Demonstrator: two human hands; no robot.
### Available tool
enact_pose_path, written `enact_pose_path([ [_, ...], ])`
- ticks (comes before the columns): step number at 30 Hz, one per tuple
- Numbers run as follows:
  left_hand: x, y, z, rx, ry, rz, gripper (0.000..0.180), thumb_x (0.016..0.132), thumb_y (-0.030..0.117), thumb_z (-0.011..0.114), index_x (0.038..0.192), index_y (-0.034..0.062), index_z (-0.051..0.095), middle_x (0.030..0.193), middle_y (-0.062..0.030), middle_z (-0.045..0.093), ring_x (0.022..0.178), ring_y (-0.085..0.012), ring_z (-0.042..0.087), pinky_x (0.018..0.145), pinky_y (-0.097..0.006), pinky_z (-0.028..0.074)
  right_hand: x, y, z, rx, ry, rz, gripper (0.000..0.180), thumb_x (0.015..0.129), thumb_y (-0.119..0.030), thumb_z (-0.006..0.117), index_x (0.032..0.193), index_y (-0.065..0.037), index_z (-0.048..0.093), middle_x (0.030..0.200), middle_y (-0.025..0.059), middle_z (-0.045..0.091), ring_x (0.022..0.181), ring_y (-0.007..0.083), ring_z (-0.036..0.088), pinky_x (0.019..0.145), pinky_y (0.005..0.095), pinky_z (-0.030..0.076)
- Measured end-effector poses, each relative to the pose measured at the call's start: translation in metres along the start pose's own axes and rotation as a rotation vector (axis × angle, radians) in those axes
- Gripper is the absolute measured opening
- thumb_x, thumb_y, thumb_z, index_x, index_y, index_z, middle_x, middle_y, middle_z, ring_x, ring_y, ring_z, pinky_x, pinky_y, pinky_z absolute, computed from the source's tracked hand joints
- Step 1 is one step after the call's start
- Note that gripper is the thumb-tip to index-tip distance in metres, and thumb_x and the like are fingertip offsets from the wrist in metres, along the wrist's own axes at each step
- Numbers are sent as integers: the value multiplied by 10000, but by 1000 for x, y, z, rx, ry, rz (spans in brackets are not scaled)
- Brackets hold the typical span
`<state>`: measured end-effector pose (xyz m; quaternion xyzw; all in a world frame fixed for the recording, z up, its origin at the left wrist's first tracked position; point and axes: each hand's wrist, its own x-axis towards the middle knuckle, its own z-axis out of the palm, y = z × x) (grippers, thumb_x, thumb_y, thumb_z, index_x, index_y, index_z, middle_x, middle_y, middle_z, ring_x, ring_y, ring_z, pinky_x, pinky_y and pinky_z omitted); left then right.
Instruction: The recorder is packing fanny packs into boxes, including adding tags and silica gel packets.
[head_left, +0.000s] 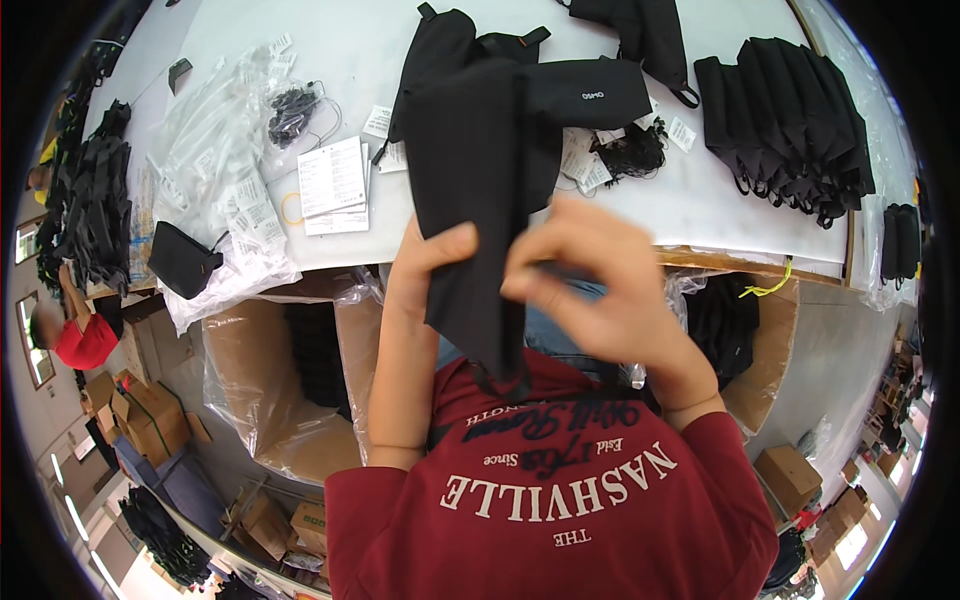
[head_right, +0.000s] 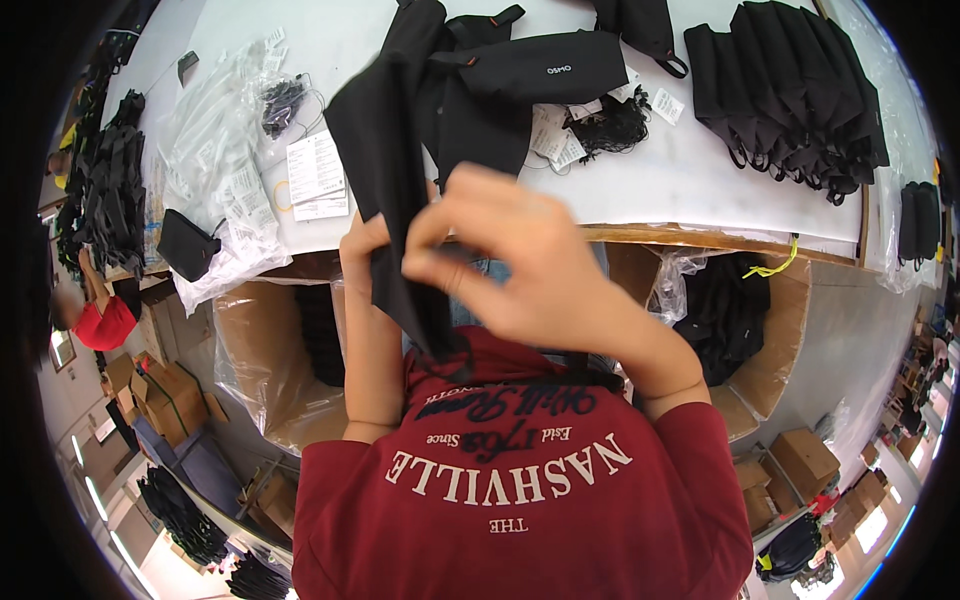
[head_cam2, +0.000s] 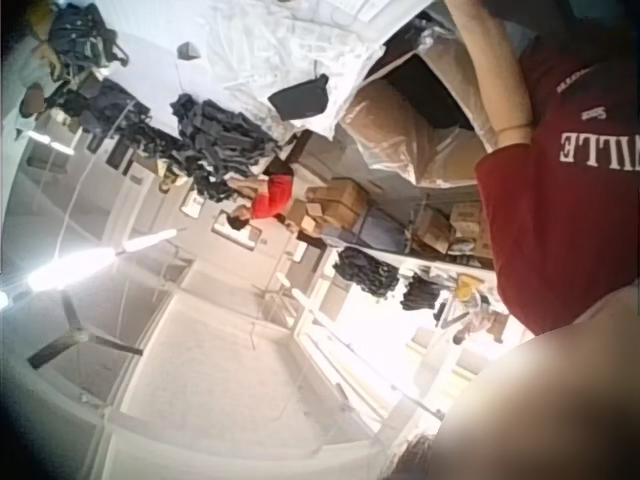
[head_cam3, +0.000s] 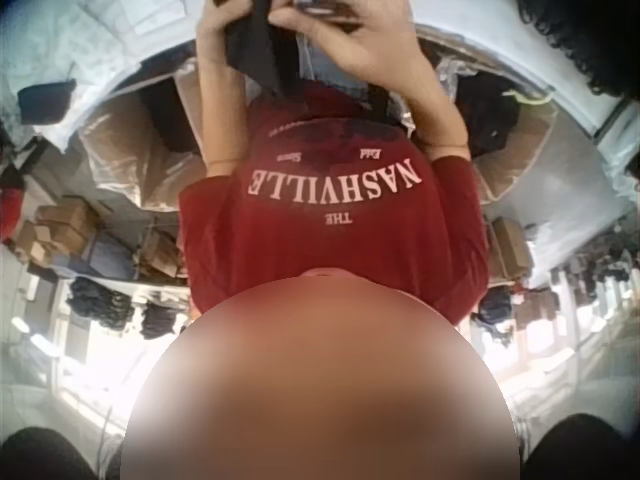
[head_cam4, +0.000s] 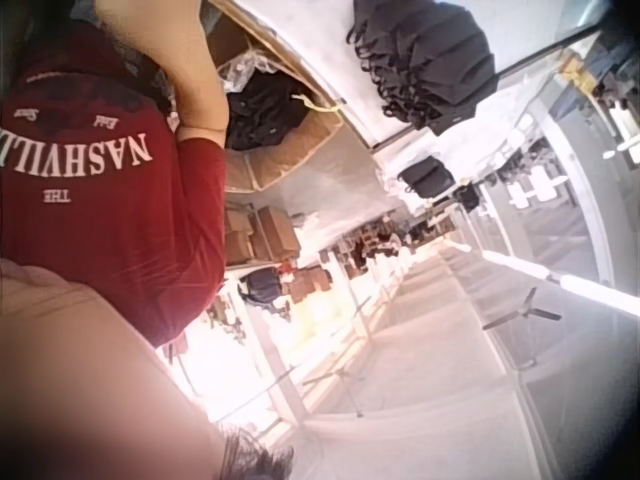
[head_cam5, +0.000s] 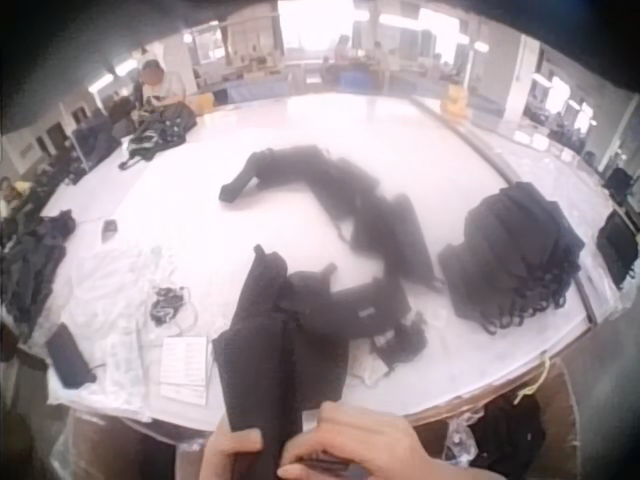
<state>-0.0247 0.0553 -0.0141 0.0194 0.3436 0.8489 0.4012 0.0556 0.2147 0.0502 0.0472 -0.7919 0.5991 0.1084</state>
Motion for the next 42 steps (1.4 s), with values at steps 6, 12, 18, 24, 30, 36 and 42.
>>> enact_pose_path([
  [6,-3,-15,-10,-77,-75,-143,688,657,129,737,1253,-67,456,1099,-161,604,916,-220,639,794,-287,527,23,1,-17,-61,394,-113,61,802,-50,694,821,-44,637,715,-26,550,557,40,424,481,192,276],
  [12,9,-27,-29,-446,-408,-60,562,744,238,625,1185,-79,483,879,-186,606,616,-231,592,521,-310,477,17,2,-3,-119,258,-17,47,810,-54,688,814,-42,643,675,-15,512,548,53,408,480,205,275],
  [18,14,-23,-13,-459,-355,-4,242,858,259,563,873,20,528,727,-41,478,534,-140,414,491,-265,296,9,10,11,107,232,3,536,757,-164,759,1209,-78,483,860,20,547,667,92,482,573,215,385],
  [24,17,-17,-19,-451,-390,118,239,886,247,542,742,78,454,717,-13,406,541,-121,378,484,-265,285,-11,8,16,166,-104,119,287,781,-196,736,973,-59,571,826,24,543,662,132,505,581,253,408],
  [30,17,-20,-26,-493,-376,84,229,883,238,560,772,72,449,721,-10,401,537,-115,360,478,-262,284,-12,5,16,101,-189,152,186,781,-203,715,833,-67,598,710,33,523,628,164,499,563,273,405],
  [36,14,-15,-20,-538,-308,88,215,889,230,559,796,70,449,712,-15,375,528,-120,320,474,-269,259,-14,6,13,60,-229,167,133,747,-134,705,771,-61,597,720,12,552,627,137,510,565,253,383],
  [42,-4,-6,-9,24,18,-19,437,733,270,613,1052,-14,521,799,-49,539,633,-138,494,529,-245,374,-6,11,-2,95,-53,186,407,759,-141,711,1136,-76,570,957,18,603,706,107,557,610,237,435],
])
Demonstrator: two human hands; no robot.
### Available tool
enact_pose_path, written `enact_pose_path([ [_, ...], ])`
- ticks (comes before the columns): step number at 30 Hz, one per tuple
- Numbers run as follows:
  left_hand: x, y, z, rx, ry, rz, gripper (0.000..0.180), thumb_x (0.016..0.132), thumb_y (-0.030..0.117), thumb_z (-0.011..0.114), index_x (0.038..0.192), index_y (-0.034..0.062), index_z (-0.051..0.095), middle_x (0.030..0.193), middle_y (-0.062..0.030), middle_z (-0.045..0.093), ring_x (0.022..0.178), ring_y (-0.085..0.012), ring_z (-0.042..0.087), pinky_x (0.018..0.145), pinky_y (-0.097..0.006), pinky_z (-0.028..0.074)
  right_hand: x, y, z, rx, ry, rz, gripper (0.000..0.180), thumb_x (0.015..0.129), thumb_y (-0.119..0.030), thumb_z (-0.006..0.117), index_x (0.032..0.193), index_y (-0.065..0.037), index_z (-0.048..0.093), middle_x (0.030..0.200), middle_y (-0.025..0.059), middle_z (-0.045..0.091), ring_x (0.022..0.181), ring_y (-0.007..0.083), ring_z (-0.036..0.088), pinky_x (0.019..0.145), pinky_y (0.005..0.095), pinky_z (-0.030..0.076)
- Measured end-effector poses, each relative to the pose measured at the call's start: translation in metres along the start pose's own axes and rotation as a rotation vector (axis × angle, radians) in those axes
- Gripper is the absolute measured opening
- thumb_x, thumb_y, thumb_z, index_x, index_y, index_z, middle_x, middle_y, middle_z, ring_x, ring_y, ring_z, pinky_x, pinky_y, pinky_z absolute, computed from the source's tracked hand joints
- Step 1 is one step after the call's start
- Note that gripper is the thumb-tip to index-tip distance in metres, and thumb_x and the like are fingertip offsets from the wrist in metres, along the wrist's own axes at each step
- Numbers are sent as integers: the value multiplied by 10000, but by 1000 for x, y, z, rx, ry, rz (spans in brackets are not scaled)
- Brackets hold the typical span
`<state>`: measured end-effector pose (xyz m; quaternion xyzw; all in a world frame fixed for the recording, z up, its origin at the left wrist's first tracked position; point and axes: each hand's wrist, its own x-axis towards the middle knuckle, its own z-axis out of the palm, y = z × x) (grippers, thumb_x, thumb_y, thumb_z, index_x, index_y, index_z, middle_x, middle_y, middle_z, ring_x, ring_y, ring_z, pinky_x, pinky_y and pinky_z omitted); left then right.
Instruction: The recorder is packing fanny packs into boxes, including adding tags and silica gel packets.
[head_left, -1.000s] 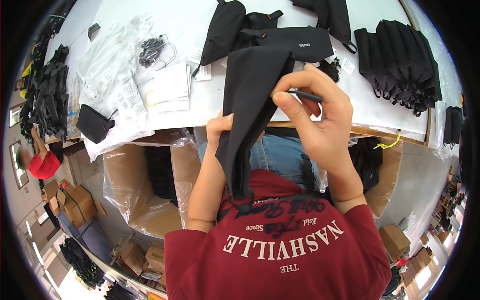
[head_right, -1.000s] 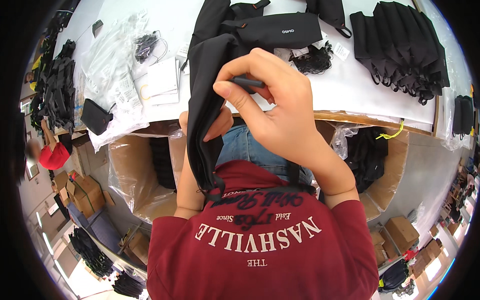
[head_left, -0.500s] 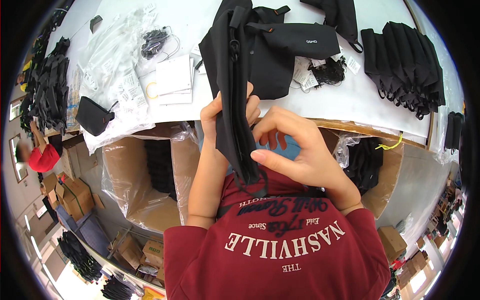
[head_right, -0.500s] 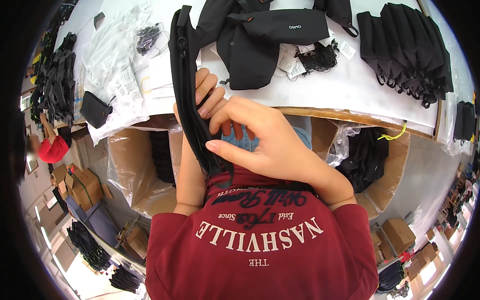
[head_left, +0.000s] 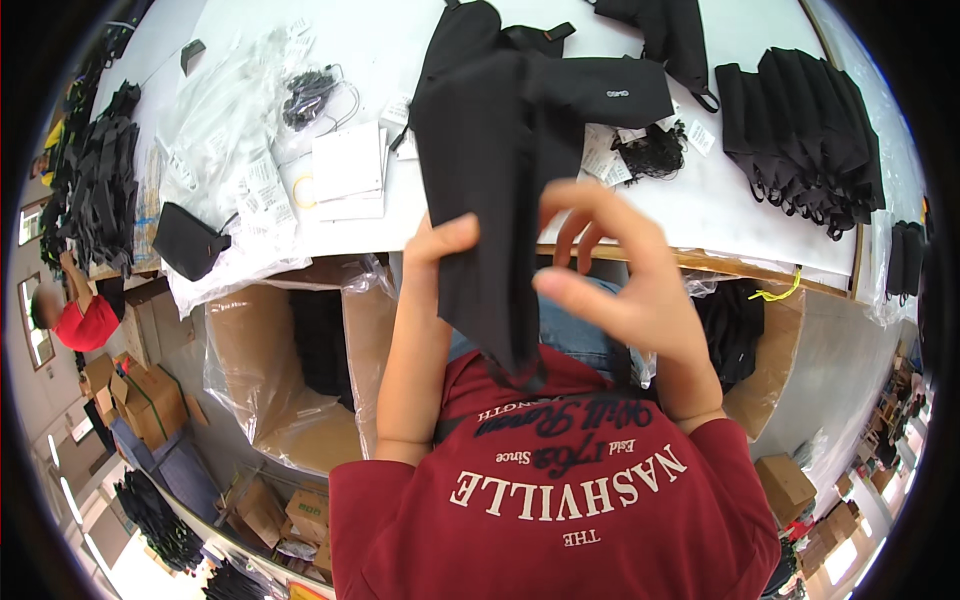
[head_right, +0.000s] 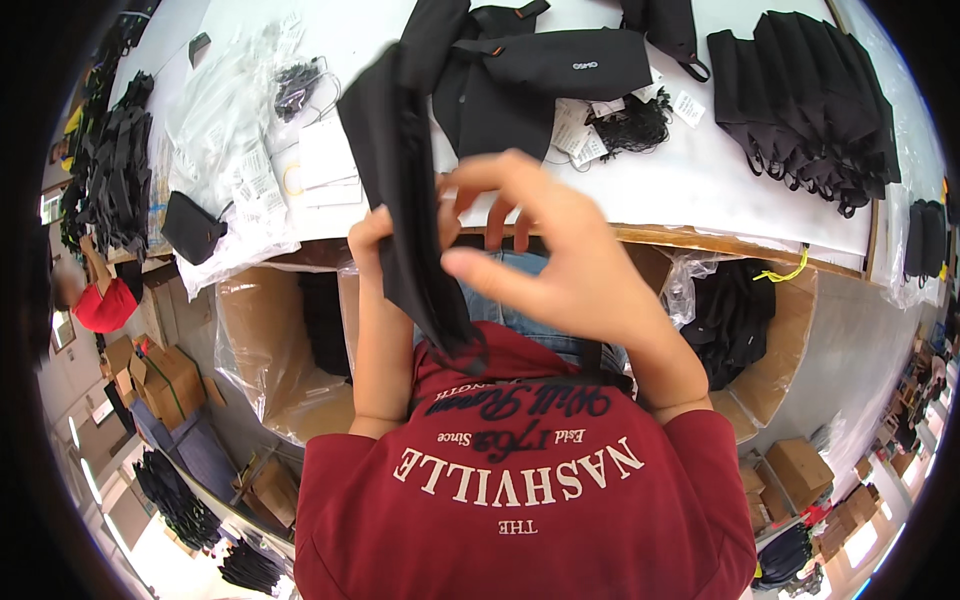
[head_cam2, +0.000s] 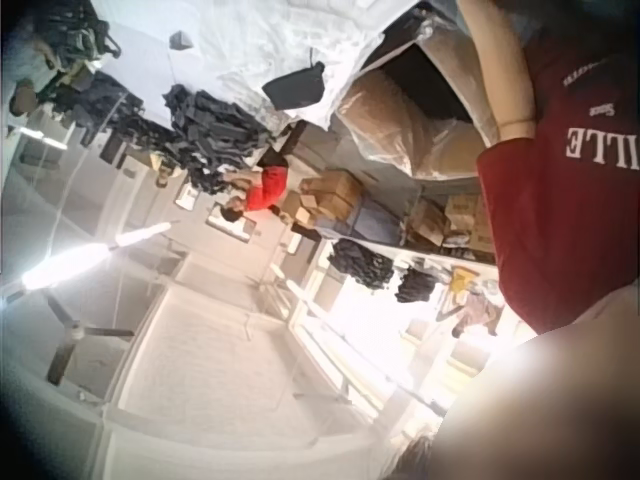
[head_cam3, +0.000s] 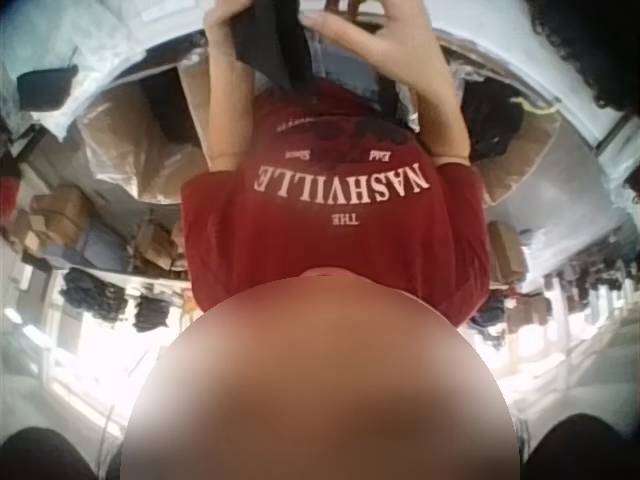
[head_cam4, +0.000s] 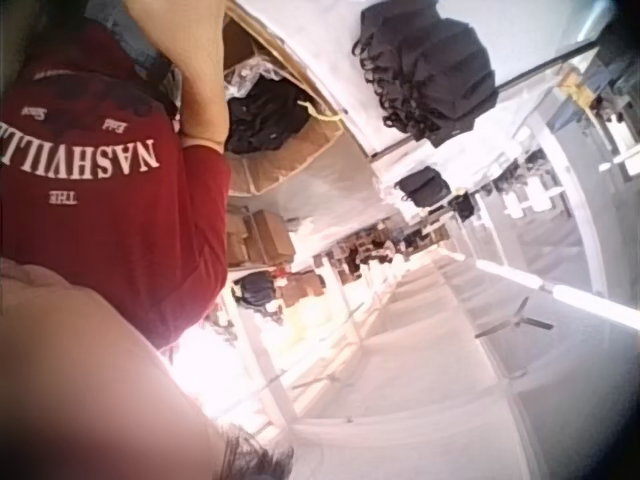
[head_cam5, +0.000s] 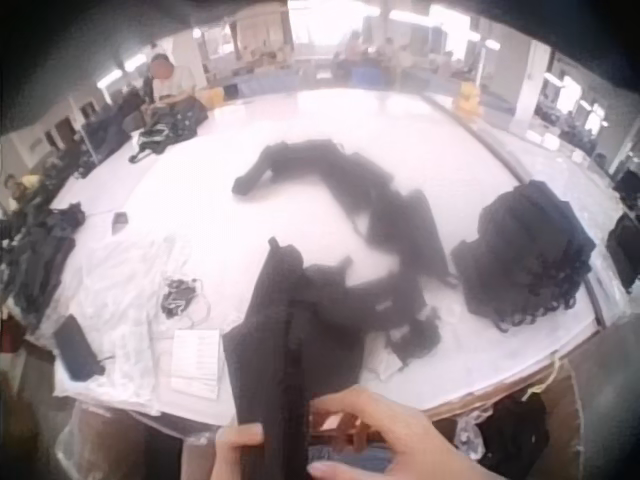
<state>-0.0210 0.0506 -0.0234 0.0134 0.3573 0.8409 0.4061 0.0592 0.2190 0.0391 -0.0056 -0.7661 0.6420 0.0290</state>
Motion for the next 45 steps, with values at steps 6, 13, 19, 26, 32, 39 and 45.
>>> enact_pose_path([
  [6,1,3,16,148,-31,-198,648,683,94,733,1254,-51,464,1097,-130,607,959,-194,619,833,-288,508,16,4,-24,30,328,-155,507,789,-129,719,1267,-73,561,1055,51,622,759,92,542,663,212,448],
  [13,3,-6,7,18,-2,-202,599,707,96,720,1233,-51,474,1068,-131,613,930,-185,628,805,-281,518,11,16,-18,-13,513,-218,292,802,-53,699,1090,-49,646,985,47,650,706,88,582,632,215,454],
  [19,5,-2,9,16,36,-220,563,726,93,705,1222,-47,479,1055,-134,615,891,-195,642,778,-290,535,3,16,-19,-251,341,-258,171,764,-6,707,915,-51,641,791,19,621,649,98,559,537,224,398],
  [26,3,-9,11,-44,83,-151,516,754,100,687,1207,-48,490,1015,-135,628,849,-195,654,740,-276,545,2,3,-14,-378,323,-281,118,744,-30,724,821,-50,637,672,38,553,566,161,513,503,276,392],
  [32,14,-8,-6,-381,85,-176,188,951,205,490,840,58,454,670,-3,343,542,-113,288,480,-255,271,-9,3,14,-301,90,-347,138,733,-71,734,818,-60,626,668,52,536,577,212,519,508,310,402],
  [39,17,-4,-12,-468,50,-30,168,965,174,469,839,65,448,743,-7,383,608,-107,312,535,-249,276,-12,5,22,-267,7,-301,131,742,-95,733,820,-72,629,674,31,547,572,194,517,502,306,394],
  [45,19,-3,-10,-484,96,-20,146,956,149,466,835,72,438,730,-5,348,594,-108,265,523,-256,244,-11,6,22,-244,7,-285,124,745,-98,732,811,-69,631,677,25,565,563,186,517,504,303,391],
])
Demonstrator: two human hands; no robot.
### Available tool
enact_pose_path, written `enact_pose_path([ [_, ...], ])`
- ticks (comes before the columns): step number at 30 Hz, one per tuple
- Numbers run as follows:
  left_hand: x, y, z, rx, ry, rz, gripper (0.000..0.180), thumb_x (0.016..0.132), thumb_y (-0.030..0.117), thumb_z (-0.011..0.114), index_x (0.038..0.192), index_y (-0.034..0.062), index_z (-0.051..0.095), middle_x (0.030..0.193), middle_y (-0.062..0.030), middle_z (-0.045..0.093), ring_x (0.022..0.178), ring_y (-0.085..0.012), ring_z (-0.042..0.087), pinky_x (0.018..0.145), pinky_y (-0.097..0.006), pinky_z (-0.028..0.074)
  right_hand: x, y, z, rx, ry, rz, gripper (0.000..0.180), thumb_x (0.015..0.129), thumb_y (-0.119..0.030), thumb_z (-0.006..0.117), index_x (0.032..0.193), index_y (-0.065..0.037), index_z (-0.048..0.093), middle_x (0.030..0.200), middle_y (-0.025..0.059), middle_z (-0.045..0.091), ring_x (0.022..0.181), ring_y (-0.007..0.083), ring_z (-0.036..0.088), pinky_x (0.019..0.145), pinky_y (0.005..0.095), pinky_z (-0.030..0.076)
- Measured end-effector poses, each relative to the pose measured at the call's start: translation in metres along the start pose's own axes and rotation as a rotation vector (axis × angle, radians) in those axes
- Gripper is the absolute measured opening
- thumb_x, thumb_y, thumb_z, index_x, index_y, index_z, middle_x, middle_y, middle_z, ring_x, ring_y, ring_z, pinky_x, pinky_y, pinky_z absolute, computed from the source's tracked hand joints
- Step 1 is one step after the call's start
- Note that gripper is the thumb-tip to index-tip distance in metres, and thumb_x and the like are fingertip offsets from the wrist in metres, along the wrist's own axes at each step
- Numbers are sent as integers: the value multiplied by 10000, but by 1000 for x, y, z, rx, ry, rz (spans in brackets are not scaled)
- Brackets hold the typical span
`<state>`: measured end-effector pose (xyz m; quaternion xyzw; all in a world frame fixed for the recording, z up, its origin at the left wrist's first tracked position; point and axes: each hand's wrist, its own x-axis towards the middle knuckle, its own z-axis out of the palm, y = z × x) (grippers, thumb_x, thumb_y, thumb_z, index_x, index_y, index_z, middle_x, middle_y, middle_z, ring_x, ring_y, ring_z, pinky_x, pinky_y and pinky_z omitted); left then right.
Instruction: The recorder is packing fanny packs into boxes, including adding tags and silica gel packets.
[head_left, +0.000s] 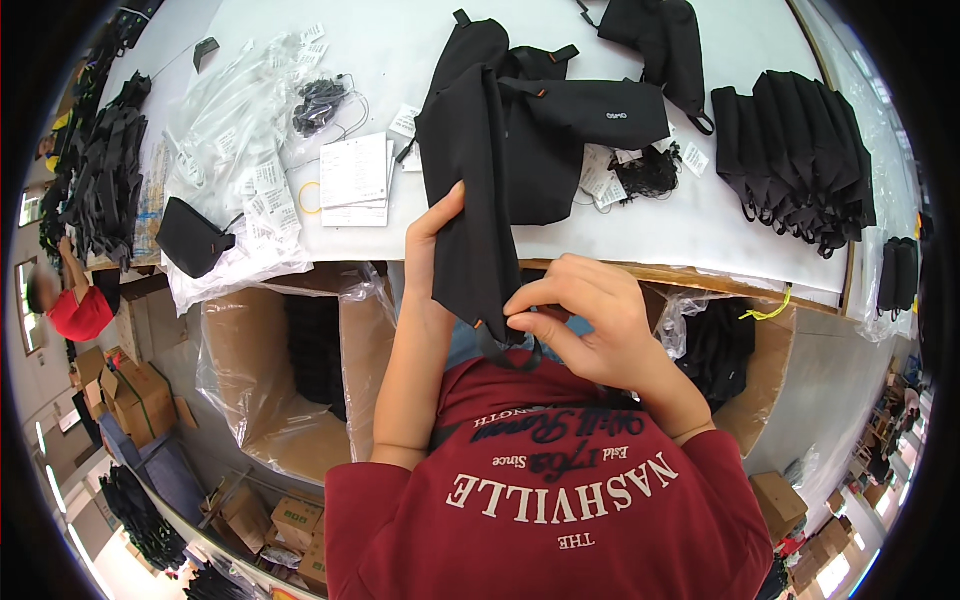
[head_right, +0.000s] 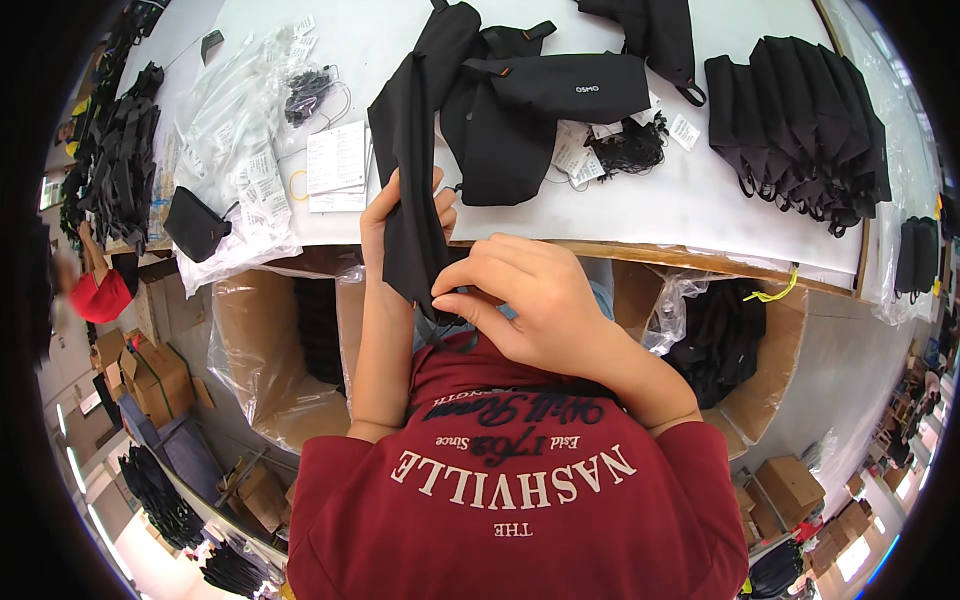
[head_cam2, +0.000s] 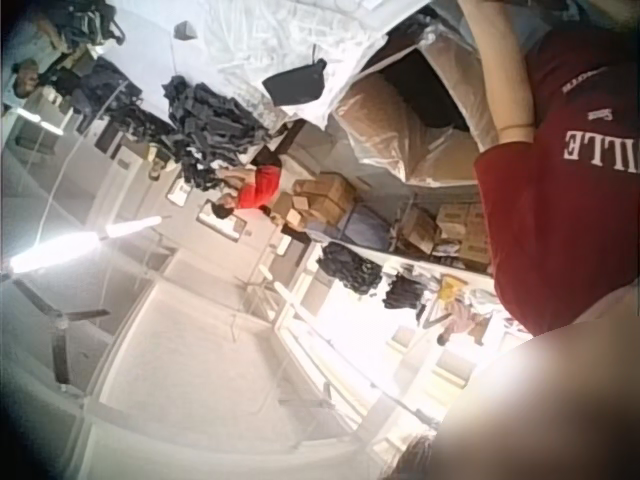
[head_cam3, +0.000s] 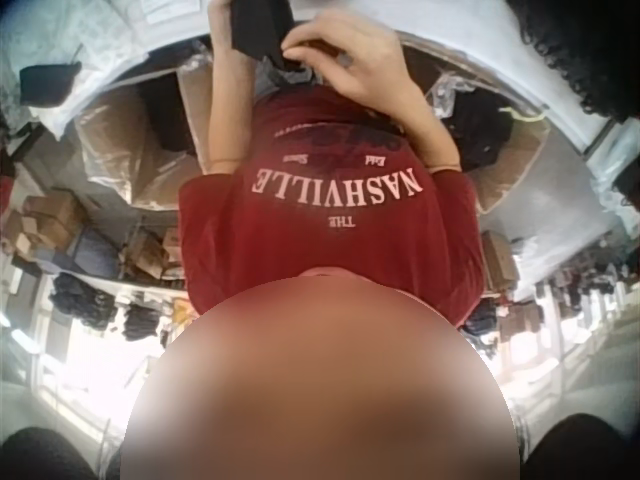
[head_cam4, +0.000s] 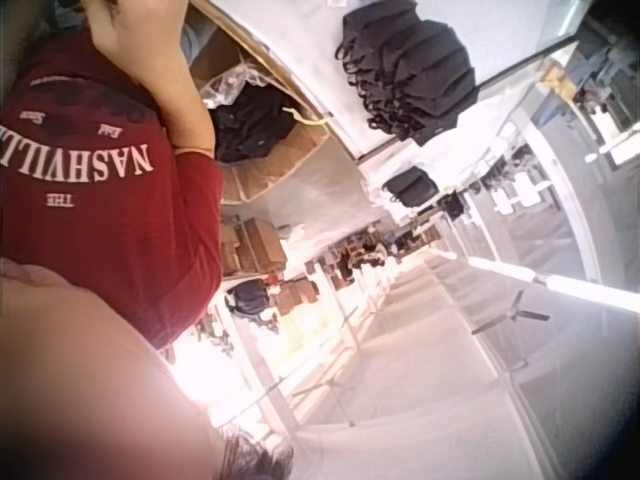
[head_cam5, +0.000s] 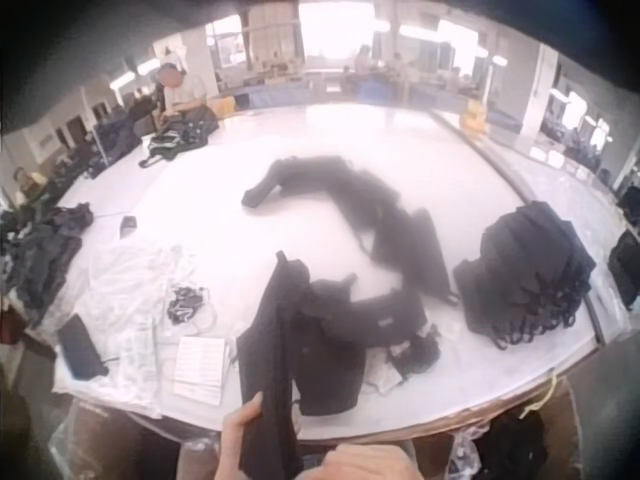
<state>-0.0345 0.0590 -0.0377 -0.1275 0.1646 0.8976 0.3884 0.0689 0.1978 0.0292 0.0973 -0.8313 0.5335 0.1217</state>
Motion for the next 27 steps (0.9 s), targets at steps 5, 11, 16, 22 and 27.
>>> enact_pose_path([
  [5,-4,13,-3,90,-66,-42,150,942,165,499,994,29,537,899,-43,556,755,-147,524,638,-250,426,1,3,-11,-80,-103,-12,174,750,-145,731,874,-74,633,828,47,598,736,219,565,637,332,433],
  [11,-11,-8,30,325,251,241,269,910,123,537,1136,-21,564,1068,-134,632,958,-233,635,839,-332,525,10,-9,-19,-592,-103,-128,491,695,-241,747,1169,-249,620,1240,47,529,1129,247,490,1017,435,294],
  [16,-25,-8,31,133,11,41,375,901,185,568,1231,23,499,1183,-117,567,1093,-220,548,898,-362,467,15,19,-29,-622,-78,-239,576,594,-98,760,1147,-201,639,1103,59,594,1049,243,559,890,382,425],
  [22,-7,18,9,1112,21,777,792,750,129,742,1383,38,274,1286,-125,428,1065,-198,458,919,-330,411,18,16,-56,-3,23,99,514,698,-66,739,1182,-19,574,1037,131,614,943,254,604,845,328,456],
  [27,-17,43,9,1261,-243,661,381,717,-36,693,1089,21,636,965,-90,618,776,-158,520,746,-246,417,9,28,-68,198,81,155,452,727,-167,731,1131,-15,599,992,109,624,909,219,588,855,304,422],
])
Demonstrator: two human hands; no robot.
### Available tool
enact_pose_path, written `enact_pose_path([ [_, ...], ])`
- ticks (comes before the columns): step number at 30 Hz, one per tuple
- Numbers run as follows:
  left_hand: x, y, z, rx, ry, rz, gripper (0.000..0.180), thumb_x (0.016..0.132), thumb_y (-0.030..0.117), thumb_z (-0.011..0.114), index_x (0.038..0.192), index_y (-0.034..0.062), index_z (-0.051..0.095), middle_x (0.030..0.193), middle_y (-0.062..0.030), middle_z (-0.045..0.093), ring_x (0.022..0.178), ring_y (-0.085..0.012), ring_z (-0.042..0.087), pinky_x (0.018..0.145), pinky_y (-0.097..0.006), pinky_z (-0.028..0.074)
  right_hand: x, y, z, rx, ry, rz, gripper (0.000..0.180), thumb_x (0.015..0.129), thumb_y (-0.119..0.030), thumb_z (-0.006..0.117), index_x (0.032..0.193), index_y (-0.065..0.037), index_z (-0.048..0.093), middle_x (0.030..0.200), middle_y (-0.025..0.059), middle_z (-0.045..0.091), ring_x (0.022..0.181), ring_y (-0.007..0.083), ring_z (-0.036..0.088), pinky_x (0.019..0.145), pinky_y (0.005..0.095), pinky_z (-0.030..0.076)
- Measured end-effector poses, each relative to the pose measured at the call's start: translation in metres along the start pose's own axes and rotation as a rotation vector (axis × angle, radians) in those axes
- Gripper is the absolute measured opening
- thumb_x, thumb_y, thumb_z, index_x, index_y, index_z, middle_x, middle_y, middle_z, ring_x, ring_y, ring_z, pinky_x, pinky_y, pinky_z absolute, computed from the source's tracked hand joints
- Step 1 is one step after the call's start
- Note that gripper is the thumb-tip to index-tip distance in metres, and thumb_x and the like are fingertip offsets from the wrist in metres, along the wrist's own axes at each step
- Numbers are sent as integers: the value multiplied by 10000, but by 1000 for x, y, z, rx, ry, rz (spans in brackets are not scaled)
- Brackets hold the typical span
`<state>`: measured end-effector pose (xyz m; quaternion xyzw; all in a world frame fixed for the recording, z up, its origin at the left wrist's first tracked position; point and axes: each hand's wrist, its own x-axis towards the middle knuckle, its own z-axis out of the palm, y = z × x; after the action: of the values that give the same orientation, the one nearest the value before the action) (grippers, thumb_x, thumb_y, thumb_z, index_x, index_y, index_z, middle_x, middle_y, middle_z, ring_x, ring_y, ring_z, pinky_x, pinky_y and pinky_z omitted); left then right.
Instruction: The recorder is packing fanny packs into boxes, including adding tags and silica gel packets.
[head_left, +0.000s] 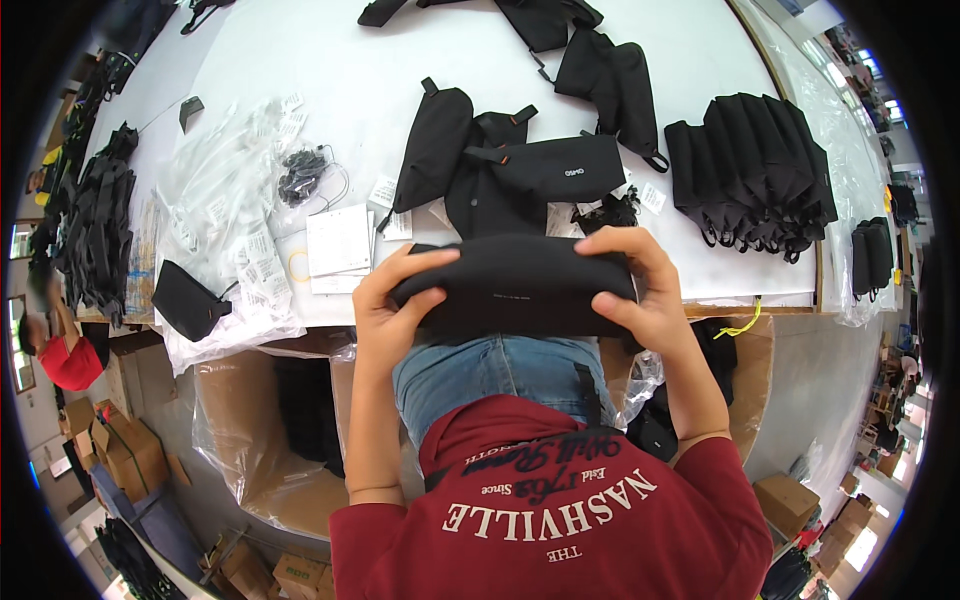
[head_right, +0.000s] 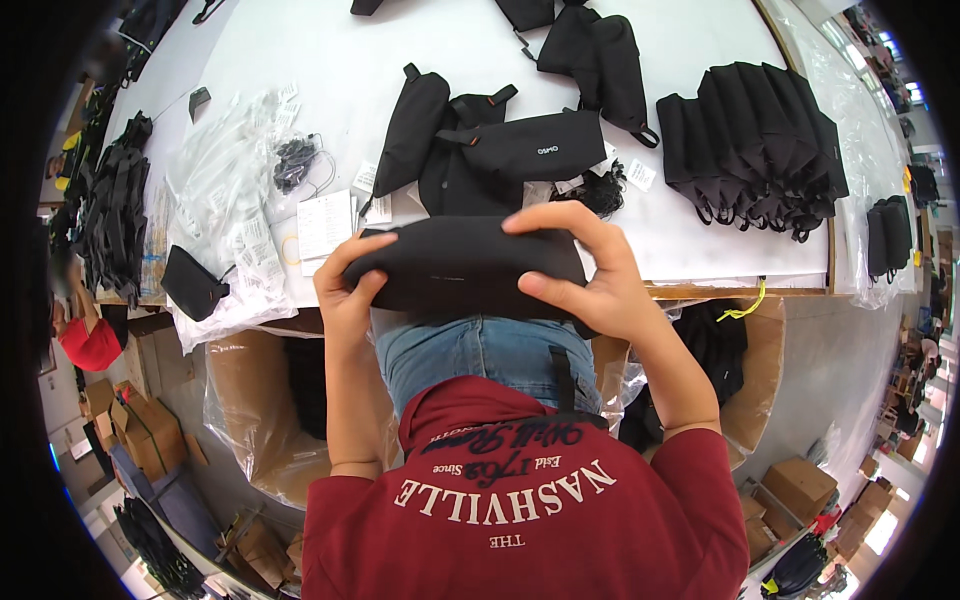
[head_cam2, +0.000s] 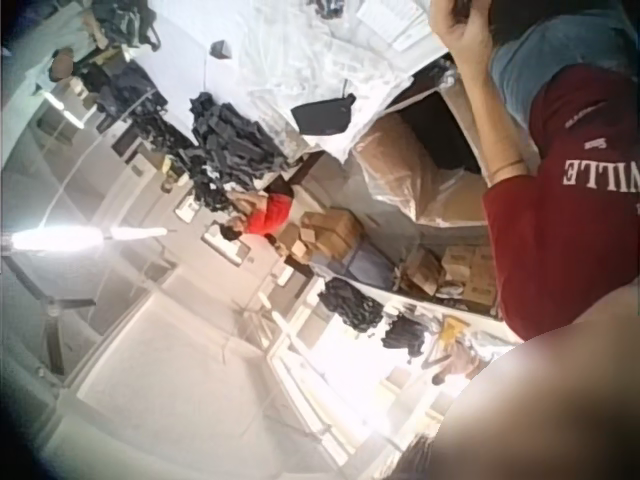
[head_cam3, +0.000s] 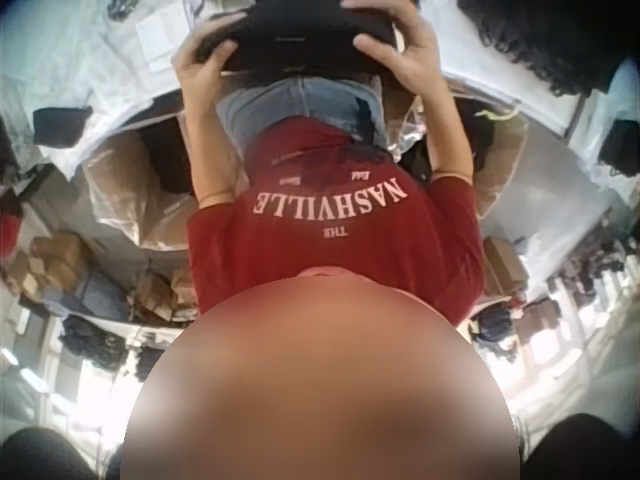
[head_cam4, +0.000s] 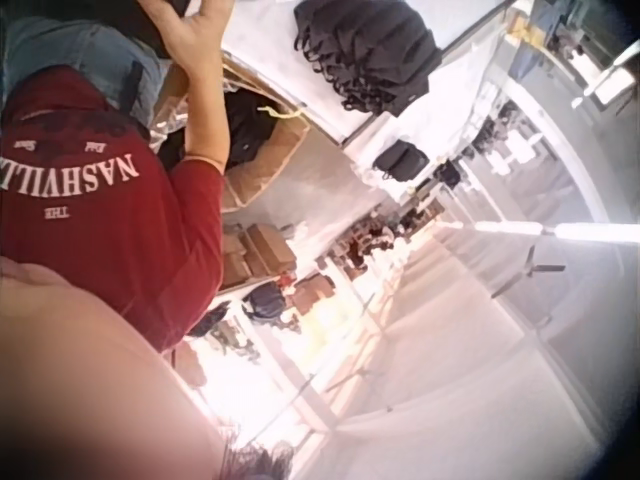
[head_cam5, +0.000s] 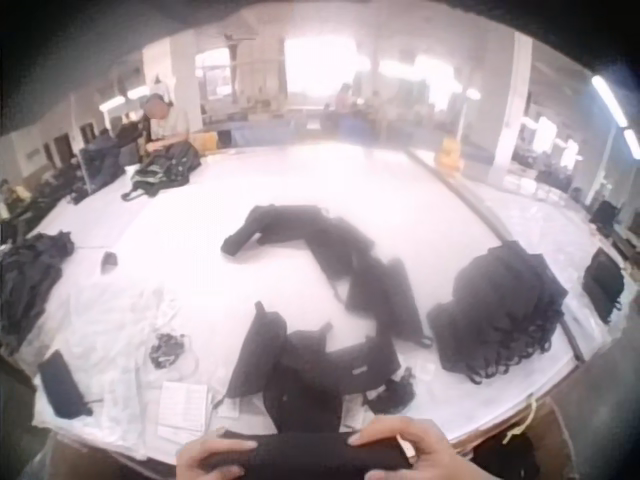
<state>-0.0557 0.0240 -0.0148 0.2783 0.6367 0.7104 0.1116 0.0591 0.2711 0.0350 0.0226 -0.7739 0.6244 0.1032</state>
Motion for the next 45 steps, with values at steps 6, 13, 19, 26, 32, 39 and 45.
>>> enact_pose_path([
  [6,11,-2,12,224,-15,104,214,642,-41,685,852,0,675,785,-79,592,737,-171,508,663,-264,394,2,-9,-36,-228,-263,125,293,703,-111,771,974,-47,679,865,13,630,671,108,486,589,251,380],
  [13,2,-28,-37,343,232,-237,372,891,231,608,1185,13,540,1201,-93,546,905,-156,525,712,-295,456,-21,-15,-111,-355,228,33,316,748,-98,761,1054,-115,683,813,-36,585,523,30,444,498,189,339],
  [19,-4,-71,-99,1268,301,-13,503,890,295,609,1264,-8,467,1271,-186,475,1148,-324,450,987,-442,339,-38,-29,-253,-915,1233,-25,345,799,-181,735,1132,-146,651,844,27,633,553,75,555,526,245,437],
  [26,-14,-107,-117,1297,187,-233,762,841,428,644,1375,-21,339,1310,-227,408,1226,-401,359,1047,-487,259,-53,18,-365,-1334,1114,183,379,807,-207,700,1179,-192,628,990,119,642,626,143,618,612,276,496],
  [32,-13,-108,-119,1290,292,-367,790,808,446,668,1371,-24,373,1280,-216,421,1200,-395,373,1015,-478,292,-54,25,-356,-829,902,483,458,819,-159,623,1270,-213,565,1045,134,616,669,145,622,698,289,509],
  [39,-17,-113,-117,1417,448,-167,635,798,343,686,1308,31,473,1163,-163,505,1116,-363,458,963,-474,338,-27,9,-250,-931,884,103,260,832,-166,653,1090,-133,644,812,52,626,610,143,548,591,270,459],
  [45,-10,-99,-112,1163,518,-293,601,792,217,711,1254,-44,431,1190,-197,501,1129,-375,469,968,-445,348,-36,72,-117,-696,204,311,117,824,-127,661,923,-73,630,693,33,579,594,126,522,568,258,430],
])
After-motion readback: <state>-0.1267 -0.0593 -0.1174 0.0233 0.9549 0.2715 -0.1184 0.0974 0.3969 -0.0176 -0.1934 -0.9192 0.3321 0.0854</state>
